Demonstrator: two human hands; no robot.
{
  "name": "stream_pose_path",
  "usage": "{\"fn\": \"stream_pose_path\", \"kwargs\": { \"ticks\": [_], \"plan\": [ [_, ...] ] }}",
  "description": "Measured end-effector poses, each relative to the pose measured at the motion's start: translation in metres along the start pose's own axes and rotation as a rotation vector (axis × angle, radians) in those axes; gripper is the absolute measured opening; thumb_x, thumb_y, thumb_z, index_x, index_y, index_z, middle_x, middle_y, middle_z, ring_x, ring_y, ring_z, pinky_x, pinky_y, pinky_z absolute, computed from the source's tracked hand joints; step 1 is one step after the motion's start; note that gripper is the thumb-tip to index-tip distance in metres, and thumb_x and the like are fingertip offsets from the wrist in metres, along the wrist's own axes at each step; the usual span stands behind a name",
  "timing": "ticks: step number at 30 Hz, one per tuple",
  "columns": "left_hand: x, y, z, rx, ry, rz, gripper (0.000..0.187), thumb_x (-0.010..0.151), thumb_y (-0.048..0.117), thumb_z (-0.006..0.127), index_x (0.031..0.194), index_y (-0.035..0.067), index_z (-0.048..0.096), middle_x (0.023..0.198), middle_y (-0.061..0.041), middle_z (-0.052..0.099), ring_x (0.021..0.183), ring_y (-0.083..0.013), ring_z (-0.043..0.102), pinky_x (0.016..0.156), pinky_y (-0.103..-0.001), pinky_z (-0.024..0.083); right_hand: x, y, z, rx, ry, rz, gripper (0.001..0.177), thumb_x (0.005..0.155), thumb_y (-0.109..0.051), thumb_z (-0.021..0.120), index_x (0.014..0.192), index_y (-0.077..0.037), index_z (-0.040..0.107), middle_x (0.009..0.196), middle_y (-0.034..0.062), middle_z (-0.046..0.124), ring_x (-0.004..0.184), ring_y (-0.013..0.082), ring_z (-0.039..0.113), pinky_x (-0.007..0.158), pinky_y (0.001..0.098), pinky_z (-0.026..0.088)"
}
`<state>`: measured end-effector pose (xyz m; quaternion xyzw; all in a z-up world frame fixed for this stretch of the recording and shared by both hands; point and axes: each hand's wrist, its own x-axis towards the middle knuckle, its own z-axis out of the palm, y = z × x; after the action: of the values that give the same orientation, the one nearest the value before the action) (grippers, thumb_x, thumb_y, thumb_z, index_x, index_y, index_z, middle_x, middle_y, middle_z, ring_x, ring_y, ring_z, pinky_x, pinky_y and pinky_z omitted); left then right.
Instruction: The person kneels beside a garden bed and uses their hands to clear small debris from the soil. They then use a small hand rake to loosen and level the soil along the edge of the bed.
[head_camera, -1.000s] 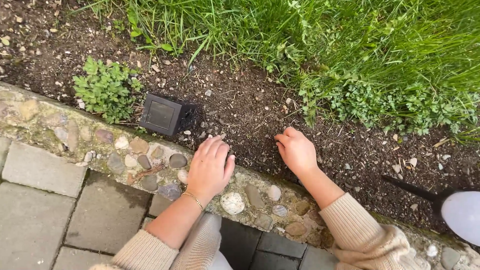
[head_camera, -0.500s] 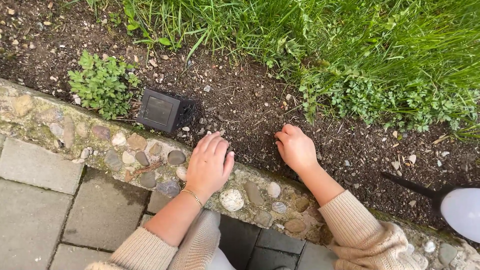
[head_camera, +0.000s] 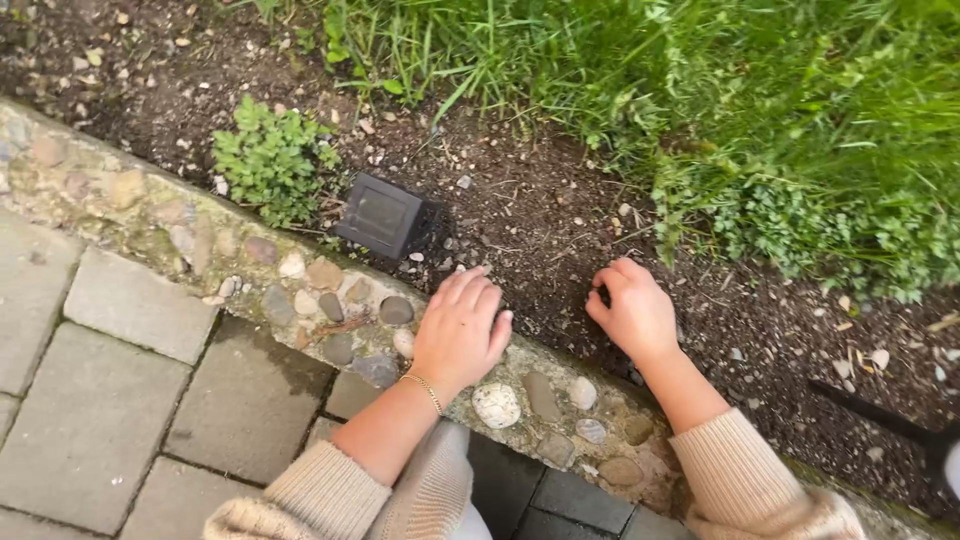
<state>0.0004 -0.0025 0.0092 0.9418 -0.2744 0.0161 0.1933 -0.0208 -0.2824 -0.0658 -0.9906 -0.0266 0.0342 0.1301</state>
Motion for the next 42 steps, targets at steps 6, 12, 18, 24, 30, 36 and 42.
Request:
{"fn": "stream_pose_path", "kwargs": {
  "ticks": [6,12,18,24,30,36,42],
  "plan": [
    [0.002,0.008,-0.016,0.054,0.047,0.082,0.038,0.098,0.031,0.051,0.123,0.005,0.062,0.147,-0.021,0.054,0.148,-0.0333,0.039,0.122,-0.054,0.024,-0.009,-0.008,-0.012,0.274,0.091,0.104,0.017,0.077,-0.026,0.079,0.090,-0.020,0.072,0.089,-0.0021,0.064,0.088,0.0212,0.069,0.077,0.0347,0.057],
    [0.004,0.009,-0.019,0.004,-0.001,0.074,0.047,0.097,0.029,0.050,0.135,0.003,0.060,0.144,-0.020,0.057,0.148,-0.0317,0.039,0.125,-0.056,0.017,-0.015,-0.102,-0.086,1.354,-0.132,0.214,0.010,0.084,0.000,0.064,0.088,-0.003,0.072,0.087,0.0165,0.071,0.090,0.0335,0.075,0.083,0.0426,0.062],
    [0.011,0.010,-0.022,0.175,-0.579,-0.008,0.052,0.108,0.040,0.031,0.152,0.015,0.043,0.165,-0.013,0.031,0.158,-0.0281,0.006,0.126,-0.054,-0.008,-0.012,-0.142,-0.070,1.511,-0.302,-0.125,0.018,0.078,0.008,0.065,0.092,0.000,0.073,0.094,0.0178,0.073,0.098,0.0349,0.072,0.095,0.0524,0.058],
    [0.000,0.004,-0.001,-0.021,0.066,0.099,0.043,0.093,0.027,0.054,0.126,0.003,0.067,0.139,-0.022,0.060,0.146,-0.0354,0.042,0.123,-0.058,0.021,0.017,-0.110,-0.109,1.351,0.299,0.148,0.014,0.087,0.015,0.052,0.091,0.004,0.060,0.113,0.0254,0.066,0.128,0.0455,0.061,0.114,0.0563,0.047],
    [-0.001,0.001,0.001,-0.041,0.011,0.087,0.061,0.096,0.028,0.049,0.150,-0.001,0.045,0.138,-0.023,0.061,0.146,-0.0328,0.043,0.125,-0.056,0.016,0.000,-0.086,-0.083,1.506,0.285,0.239,0.009,0.085,0.016,0.056,0.091,0.010,0.060,0.110,0.0279,0.065,0.121,0.0461,0.065,0.109,0.0596,0.051],
    [0.000,0.000,0.003,-0.004,0.132,0.131,0.045,0.091,0.029,0.058,0.122,-0.002,0.067,0.126,-0.024,0.068,0.138,-0.0374,0.052,0.121,-0.057,0.027,-0.038,-0.066,-0.047,1.572,-0.010,0.403,0.011,0.083,0.011,0.066,0.093,0.008,0.064,0.095,0.0226,0.072,0.081,0.0273,0.076,0.077,0.0475,0.067],
    [0.001,0.001,0.001,0.014,0.123,0.112,0.040,0.091,0.031,0.058,0.119,0.003,0.069,0.125,-0.019,0.069,0.136,-0.0327,0.054,0.121,-0.055,0.028,-0.038,-0.035,-0.056,1.330,-0.459,0.444,0.017,0.077,0.009,0.066,0.094,0.004,0.070,0.076,0.0177,0.074,0.063,0.0216,0.077,0.063,0.0348,0.067]
  ]
}}
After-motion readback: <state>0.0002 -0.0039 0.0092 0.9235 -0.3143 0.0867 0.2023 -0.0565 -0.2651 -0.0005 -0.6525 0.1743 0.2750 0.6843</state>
